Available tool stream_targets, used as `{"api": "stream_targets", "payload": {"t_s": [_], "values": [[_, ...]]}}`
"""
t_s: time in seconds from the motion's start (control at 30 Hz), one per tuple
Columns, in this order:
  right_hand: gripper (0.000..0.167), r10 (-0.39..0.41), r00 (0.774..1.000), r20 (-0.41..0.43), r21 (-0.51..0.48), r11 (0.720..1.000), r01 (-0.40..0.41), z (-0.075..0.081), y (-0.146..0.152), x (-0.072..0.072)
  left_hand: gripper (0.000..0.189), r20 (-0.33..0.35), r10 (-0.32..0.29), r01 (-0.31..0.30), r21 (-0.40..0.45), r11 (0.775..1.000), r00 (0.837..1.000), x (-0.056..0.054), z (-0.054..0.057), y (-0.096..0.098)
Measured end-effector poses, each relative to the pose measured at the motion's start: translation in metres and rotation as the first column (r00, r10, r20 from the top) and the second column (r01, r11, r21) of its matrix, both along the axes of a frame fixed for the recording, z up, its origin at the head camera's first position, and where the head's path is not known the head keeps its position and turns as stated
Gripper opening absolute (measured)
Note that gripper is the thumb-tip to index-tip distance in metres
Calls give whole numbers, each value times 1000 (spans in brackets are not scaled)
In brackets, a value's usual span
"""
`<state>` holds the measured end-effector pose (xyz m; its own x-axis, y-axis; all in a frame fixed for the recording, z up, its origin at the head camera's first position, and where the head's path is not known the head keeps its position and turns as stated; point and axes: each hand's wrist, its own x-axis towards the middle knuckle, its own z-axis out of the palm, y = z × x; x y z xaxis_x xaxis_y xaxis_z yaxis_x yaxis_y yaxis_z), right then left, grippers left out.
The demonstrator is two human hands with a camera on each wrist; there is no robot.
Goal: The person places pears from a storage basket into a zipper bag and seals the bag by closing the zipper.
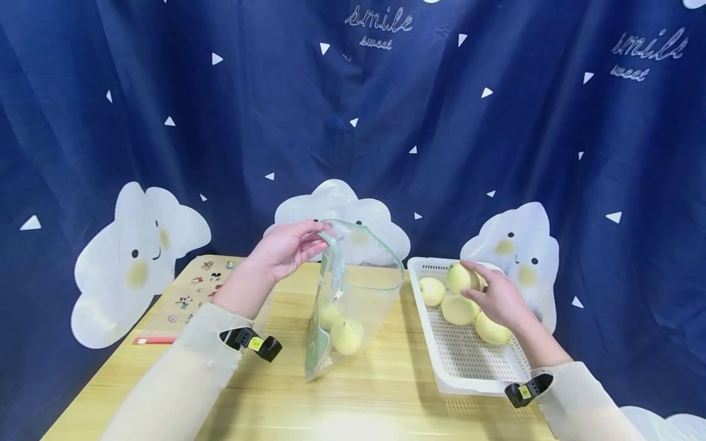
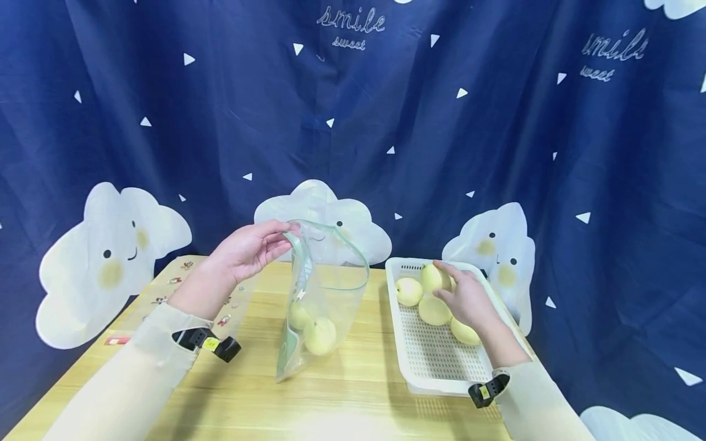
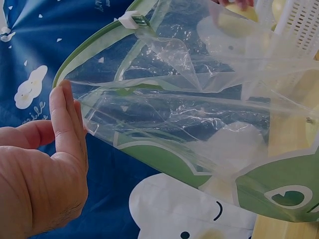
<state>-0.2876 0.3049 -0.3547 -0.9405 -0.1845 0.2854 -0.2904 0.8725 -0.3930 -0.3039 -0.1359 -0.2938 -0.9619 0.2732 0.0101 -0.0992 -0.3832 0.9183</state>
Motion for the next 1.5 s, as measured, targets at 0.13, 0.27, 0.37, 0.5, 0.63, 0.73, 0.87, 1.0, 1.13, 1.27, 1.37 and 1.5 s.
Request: {"api": "stream_targets", "payload": {"t_s": [0.13,0.27,0.37,0.5,0.63,0.73,0.87,1.0,1.13,1.27,1.37,1.5], "values": [[67,-19,993,-121,-90,996,8,3,-5,2,15,-1,-10,10,16,1000,1000,1,0,1],[66,5,957,-291,-117,992,-41,9,-17,4,14,-1,-14,14,22,1000,1000,2,0,1],[66,17,911,-412,-94,994,-61,15,-28,6,13,0,-10,10,14,1000,1000,2,0,1],[67,39,843,-536,-93,990,-105,20,-43,11,15,7,-3,3,-5,1000,1000,2,-1,1],[67,59,803,-593,-120,980,-160,25,-56,17,14,14,-1,2,-9,1000,1000,3,-1,1],[65,64,791,-608,-134,974,-182,31,-66,22,14,15,3,-3,-10,1000,1000,4,0,1],[64,86,779,-621,-136,967,-215,40,-78,27,15,15,7,-7,-11,1000,1000,3,-1,2],[65,114,767,-632,-134,958,-254,48,-89,32,14,16,2,-2,-7,1000,1000,3,0,4],[66,159,762,-628,-128,944,-303,54,-101,36,13,16,3,-3,-8,1000,1000,2,0,4],[66,216,759,-614,-105,931,-349,61,-115,41,14,14,-7,7,1,1000,1000,3,1,4],[66,256,756,-603,-83,922,-379,66,-126,44,14,14,-17,17,8,1000,1000,4,2,4],[65,311,757,-574,-43,912,-407,69,-139,45,15,27,-12,12,-13,1000,1000,4,3,4]]}}
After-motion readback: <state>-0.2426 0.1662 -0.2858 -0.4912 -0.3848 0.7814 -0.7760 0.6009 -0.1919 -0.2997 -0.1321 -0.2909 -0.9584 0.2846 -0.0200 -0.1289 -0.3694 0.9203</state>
